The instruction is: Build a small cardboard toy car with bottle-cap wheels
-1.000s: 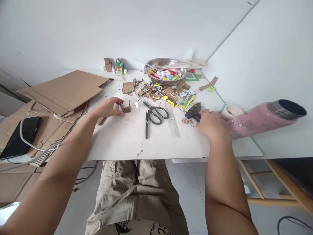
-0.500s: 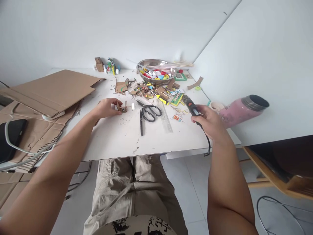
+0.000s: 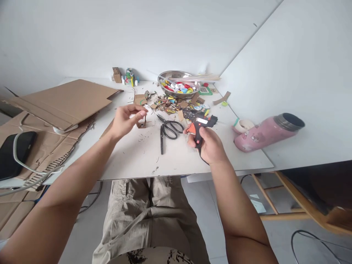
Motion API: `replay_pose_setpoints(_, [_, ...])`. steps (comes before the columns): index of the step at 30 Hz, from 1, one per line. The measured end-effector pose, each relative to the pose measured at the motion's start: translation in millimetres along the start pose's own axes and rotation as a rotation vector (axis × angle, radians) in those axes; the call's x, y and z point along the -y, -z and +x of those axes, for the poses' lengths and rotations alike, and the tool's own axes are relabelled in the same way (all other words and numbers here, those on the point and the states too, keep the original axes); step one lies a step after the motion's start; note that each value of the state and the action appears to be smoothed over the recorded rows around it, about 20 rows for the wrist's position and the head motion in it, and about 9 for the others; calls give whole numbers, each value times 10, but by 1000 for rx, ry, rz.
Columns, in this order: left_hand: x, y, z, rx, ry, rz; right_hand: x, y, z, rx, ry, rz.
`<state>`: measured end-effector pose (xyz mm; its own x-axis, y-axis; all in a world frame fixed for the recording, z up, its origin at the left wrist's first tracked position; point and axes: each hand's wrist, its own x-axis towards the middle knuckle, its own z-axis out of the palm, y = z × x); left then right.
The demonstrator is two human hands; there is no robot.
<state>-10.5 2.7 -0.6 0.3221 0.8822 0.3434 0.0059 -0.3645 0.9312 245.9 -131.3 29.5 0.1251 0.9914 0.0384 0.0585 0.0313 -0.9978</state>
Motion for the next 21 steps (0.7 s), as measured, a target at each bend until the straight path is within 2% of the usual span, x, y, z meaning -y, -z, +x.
replay_pose_setpoints(3, [-11, -260, -103, 169, 196, -243, -129, -159, 10, 44, 75, 17])
replay_pose_setpoints(5, [-1, -372, -150, 238, 299, -352, -193, -250, 16, 55, 118, 4])
replay_pose_setpoints(8, [10, -441, -183, 250, 405, -488, -261, -354, 22, 63, 142, -24])
replay_pose_setpoints(11, [5, -452, -193, 257, 456, -557, -311, -421, 24, 69, 138, -24])
replay_pose_setpoints(16, [1, -451, -186, 225, 429, -530, -354, -458, 32, 36, 157, -6])
replay_pose_setpoints(21, [26, -419, -163, 43, 238, -373, -377, -452, 32, -32, 200, -5])
